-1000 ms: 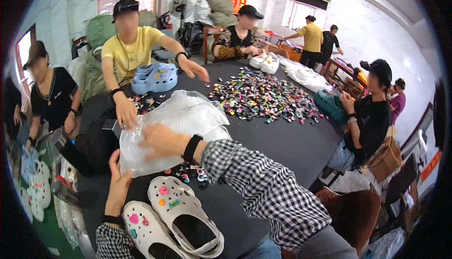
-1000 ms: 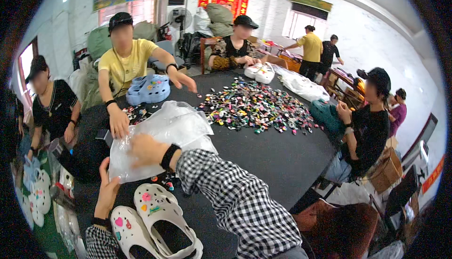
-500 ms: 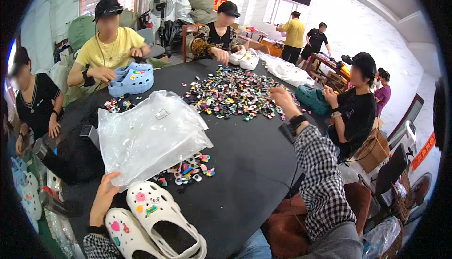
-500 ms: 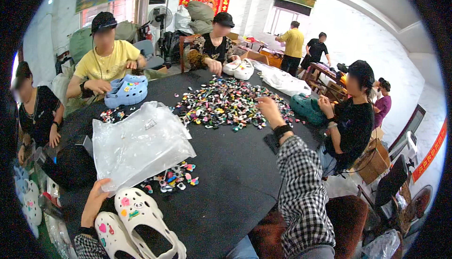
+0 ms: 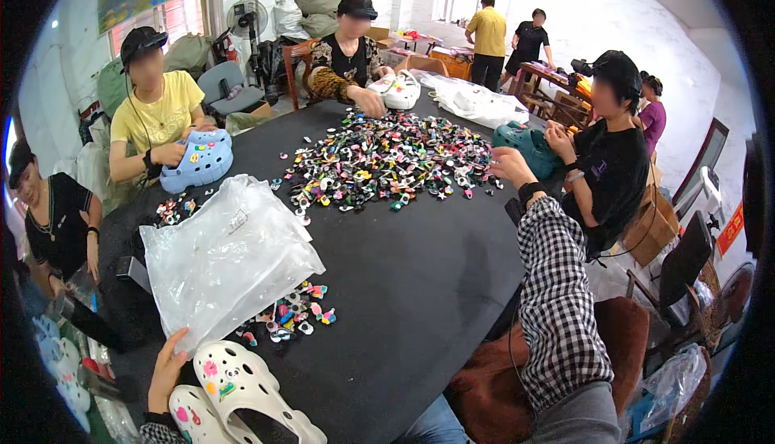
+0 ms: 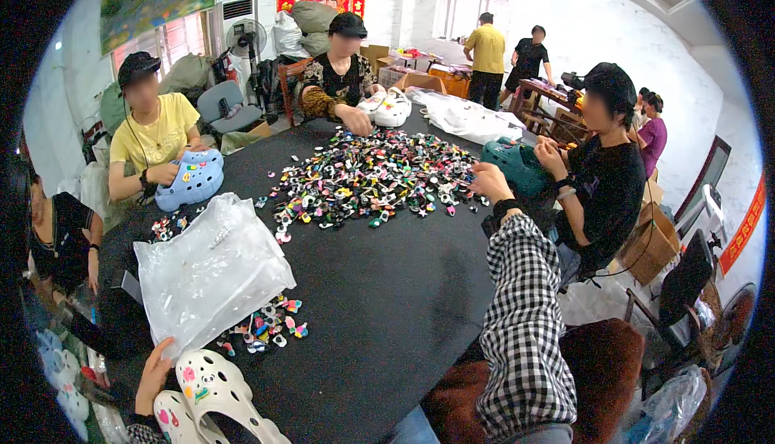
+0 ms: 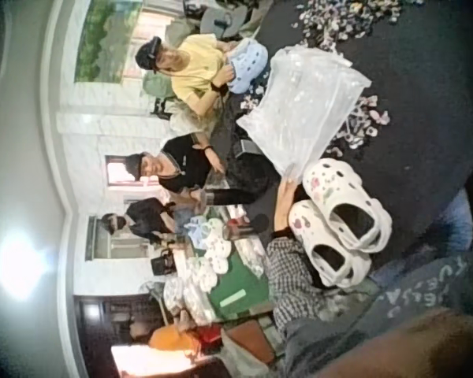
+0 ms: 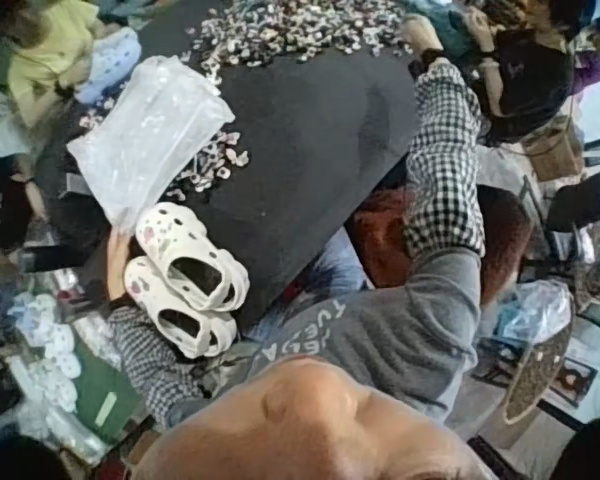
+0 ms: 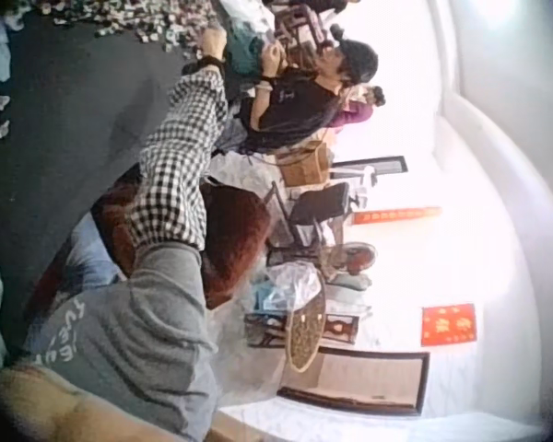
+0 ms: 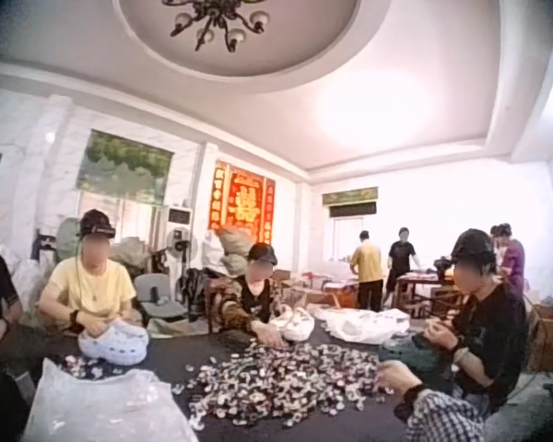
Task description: Attaching decorative charms to the holes of foam clogs.
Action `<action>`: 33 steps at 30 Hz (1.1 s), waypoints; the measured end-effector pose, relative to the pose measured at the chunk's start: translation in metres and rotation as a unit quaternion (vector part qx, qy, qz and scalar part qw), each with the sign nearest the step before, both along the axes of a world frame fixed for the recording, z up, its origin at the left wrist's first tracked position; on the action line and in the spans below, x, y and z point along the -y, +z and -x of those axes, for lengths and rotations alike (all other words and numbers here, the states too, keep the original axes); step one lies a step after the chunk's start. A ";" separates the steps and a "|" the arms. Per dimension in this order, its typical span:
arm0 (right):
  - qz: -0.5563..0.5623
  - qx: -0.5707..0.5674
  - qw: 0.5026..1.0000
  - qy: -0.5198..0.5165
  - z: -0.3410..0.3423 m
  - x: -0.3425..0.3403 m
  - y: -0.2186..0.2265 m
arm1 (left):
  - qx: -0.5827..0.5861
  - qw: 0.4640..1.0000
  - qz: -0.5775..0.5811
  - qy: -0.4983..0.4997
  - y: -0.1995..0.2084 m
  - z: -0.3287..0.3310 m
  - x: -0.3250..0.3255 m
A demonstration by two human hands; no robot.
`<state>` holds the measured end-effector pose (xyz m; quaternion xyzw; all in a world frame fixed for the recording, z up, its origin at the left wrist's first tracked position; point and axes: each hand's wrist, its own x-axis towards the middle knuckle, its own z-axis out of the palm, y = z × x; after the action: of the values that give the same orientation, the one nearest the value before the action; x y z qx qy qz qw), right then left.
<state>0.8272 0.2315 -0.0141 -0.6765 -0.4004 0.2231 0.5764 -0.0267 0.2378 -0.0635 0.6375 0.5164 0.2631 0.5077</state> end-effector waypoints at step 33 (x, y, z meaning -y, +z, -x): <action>0.041 0.115 0.992 -0.003 0.035 0.036 0.015 | -0.018 0.988 -0.151 -0.008 -0.012 -0.010 -0.014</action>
<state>0.7926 0.1955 0.0008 -0.7224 -0.4524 0.1580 0.4985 -0.0164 0.2520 -0.0752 0.7152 0.4750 0.3226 0.3984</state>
